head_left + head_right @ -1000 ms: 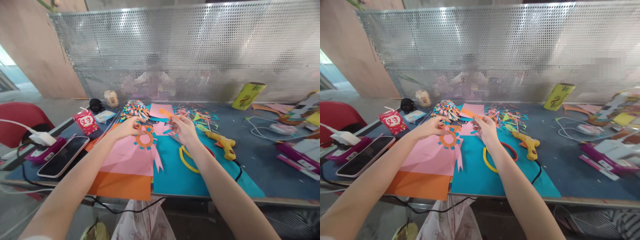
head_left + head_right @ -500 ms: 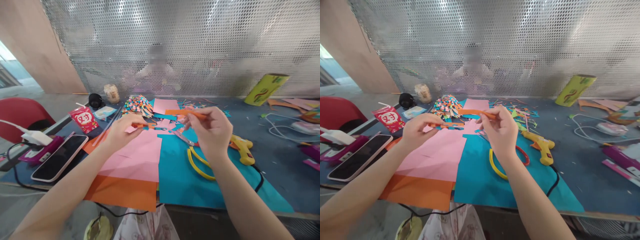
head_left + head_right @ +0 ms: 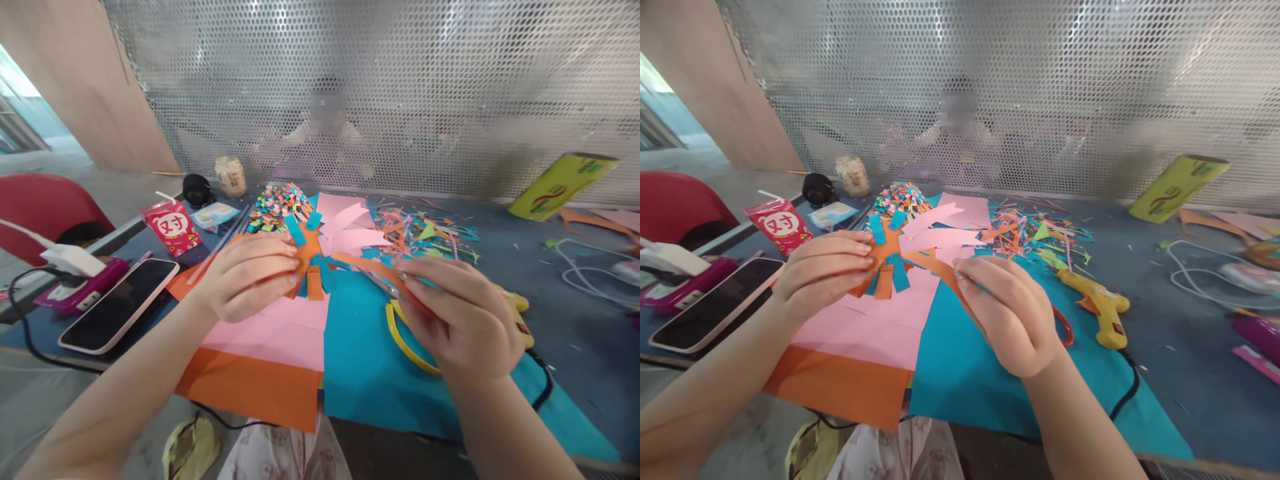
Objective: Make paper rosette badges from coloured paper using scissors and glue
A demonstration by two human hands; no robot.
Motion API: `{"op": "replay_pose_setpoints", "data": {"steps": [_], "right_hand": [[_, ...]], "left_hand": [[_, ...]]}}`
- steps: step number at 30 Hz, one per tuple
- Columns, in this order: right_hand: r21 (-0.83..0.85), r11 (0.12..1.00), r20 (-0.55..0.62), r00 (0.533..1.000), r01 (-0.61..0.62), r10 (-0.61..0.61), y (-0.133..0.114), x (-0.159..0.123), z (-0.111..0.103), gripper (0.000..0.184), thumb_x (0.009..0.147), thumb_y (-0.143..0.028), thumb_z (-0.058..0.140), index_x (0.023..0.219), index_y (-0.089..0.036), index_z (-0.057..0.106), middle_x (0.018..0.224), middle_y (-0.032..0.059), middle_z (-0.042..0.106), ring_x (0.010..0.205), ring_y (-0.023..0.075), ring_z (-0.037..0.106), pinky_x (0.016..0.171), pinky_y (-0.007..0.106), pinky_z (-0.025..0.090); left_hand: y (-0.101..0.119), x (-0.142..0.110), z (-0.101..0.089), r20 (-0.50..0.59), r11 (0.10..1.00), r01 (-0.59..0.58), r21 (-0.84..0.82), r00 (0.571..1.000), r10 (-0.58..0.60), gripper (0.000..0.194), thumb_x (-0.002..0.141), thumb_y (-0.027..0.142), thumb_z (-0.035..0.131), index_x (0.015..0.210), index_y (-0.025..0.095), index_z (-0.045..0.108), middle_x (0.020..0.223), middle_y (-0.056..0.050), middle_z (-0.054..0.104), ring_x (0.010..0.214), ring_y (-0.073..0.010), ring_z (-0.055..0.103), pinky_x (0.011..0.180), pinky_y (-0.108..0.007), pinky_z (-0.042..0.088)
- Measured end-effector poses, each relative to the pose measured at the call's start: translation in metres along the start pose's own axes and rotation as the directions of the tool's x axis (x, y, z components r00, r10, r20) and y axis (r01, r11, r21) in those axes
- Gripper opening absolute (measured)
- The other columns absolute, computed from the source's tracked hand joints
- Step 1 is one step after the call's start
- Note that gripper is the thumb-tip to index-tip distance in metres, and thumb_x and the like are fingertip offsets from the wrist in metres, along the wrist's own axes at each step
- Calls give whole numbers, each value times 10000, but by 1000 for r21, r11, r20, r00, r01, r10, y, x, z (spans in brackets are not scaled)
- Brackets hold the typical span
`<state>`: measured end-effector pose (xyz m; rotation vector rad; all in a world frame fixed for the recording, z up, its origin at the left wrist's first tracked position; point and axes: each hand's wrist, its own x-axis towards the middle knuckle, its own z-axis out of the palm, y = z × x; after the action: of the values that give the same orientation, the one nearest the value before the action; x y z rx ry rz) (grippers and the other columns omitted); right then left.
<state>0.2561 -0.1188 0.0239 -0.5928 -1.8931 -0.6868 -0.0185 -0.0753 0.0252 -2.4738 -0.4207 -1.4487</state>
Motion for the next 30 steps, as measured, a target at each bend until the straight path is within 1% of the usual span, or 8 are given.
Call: {"op": "replay_pose_setpoints", "data": {"steps": [2,4,9,14,20,25,27,30], "right_hand": [[17,1000,8,1000,23,-23,1,2,0,280,816,-82,635,1043,-244,616,1006,67,713,903,225,698,709,363,608],[21,1000,3,1000,23,-23,0,5,0,295,815,-70,633,1044,-256,613,981,57,713,892,217,697,701,353,608],[30,998,-7,999,48,-48,-3,6,-1,272,810,-62,637,1036,-215,627,1006,81,695,933,218,676,723,363,605],[44,998,20,999,50,-51,-3,3,-2,271,806,-61,634,1024,-221,634,1029,81,697,961,226,674,749,365,603],[80,991,68,991,110,-115,1,5,2,213,841,-80,584,992,-230,595,1024,71,701,970,207,679,739,349,612],[258,966,99,994,8,-35,2,0,6,250,804,-57,617,967,-240,563,1237,108,646,1103,239,640,819,409,601],[255,967,142,990,-13,-23,0,0,6,266,820,-52,593,1018,-229,570,1210,124,661,1110,237,635,820,412,601],[188,981,134,988,53,-80,-5,5,8,296,833,-37,570,1101,-161,586,1097,138,703,1060,226,653,802,382,599]], "left_hand": [[-5,1,2,-27,987,-159,29,987,160,220,823,101,643,994,240,649,1055,-10,702,1041,-195,661,894,-400,609],[-11,1,5,-66,972,-235,24,970,236,239,798,66,660,988,209,640,1076,-27,695,1078,-206,647,897,-394,607],[-13,-1,8,-12,984,-175,-38,985,175,266,793,54,656,1003,216,633,1076,-30,694,1110,-203,634,941,-386,585],[-11,0,7,5,982,-189,0,982,189,227,818,78,633,997,215,613,1053,-35,692,1098,-205,640,916,-393,598],[-13,0,10,-21,976,-218,29,976,218,202,824,106,640,988,214,595,1029,-29,693,1068,-199,652,883,-388,613],[-14,1,11,-34,974,-227,7,973,228,201,820,100,641,987,204,601,1029,-40,693,1068,-200,651,896,-382,607],[-13,2,10,-4,970,-241,4,970,241,168,844,120,612,984,214,609,1008,-38,702,1064,-199,654,903,-380,604],[-11,6,9,34,962,-274,15,961,273,139,894,150,533,968,233,617,963,-34,715,1043,-196,667,891,-363,611]]}}
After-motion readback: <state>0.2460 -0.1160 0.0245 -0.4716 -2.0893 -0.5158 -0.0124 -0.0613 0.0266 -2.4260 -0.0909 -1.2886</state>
